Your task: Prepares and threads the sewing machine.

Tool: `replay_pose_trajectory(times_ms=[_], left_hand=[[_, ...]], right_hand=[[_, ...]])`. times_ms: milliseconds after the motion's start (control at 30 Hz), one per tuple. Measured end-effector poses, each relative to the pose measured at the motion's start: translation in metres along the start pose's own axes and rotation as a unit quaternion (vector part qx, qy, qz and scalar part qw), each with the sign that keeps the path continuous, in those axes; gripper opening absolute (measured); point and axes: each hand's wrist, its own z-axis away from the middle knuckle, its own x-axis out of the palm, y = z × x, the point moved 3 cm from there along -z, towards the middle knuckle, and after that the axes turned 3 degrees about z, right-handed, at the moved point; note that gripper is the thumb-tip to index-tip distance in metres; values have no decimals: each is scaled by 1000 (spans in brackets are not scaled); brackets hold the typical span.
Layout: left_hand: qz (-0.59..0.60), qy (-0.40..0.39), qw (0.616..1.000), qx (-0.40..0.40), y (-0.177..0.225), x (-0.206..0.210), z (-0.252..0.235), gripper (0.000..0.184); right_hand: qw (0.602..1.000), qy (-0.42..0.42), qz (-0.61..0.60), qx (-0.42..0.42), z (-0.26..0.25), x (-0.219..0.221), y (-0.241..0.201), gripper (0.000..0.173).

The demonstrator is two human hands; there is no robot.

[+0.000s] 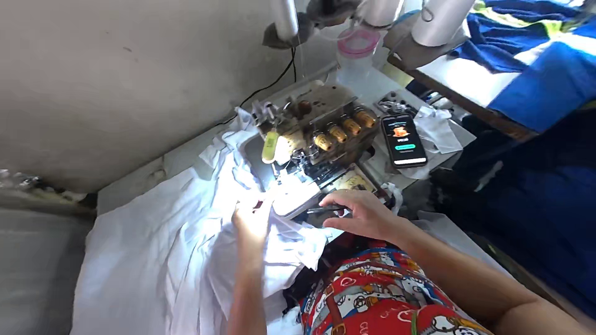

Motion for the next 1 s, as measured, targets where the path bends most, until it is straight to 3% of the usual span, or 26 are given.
replay_pose_trajectory(times_ms=[133,333,533,667,800,900,933,1000], left_hand=[[-8,0,998,57,-3,-7,5,14],[-90,-6,994,61,4,-28,4,20],[-140,-57,987,48,1,-42,11,21],[-130,-39,989,58,0,-44,16,21],[-139,-12,989,47,-4,-46,19,21],[-184,-3,982,43,5,-45,28,52],[-179,2,982,58,16,-42,33,54],[-76,-33,995,59,43,-26,52,42]], right_hand=[[996,52,23,67,33,-34,32,36],[962,167,147,157,60,-62,75,29],[933,143,195,266,56,-68,85,30],[915,160,278,243,51,-60,96,26],[923,144,274,231,51,-52,103,22],[923,139,270,237,52,-52,103,23],[922,137,272,239,52,-52,104,23],[922,137,275,237,52,-52,104,22]])
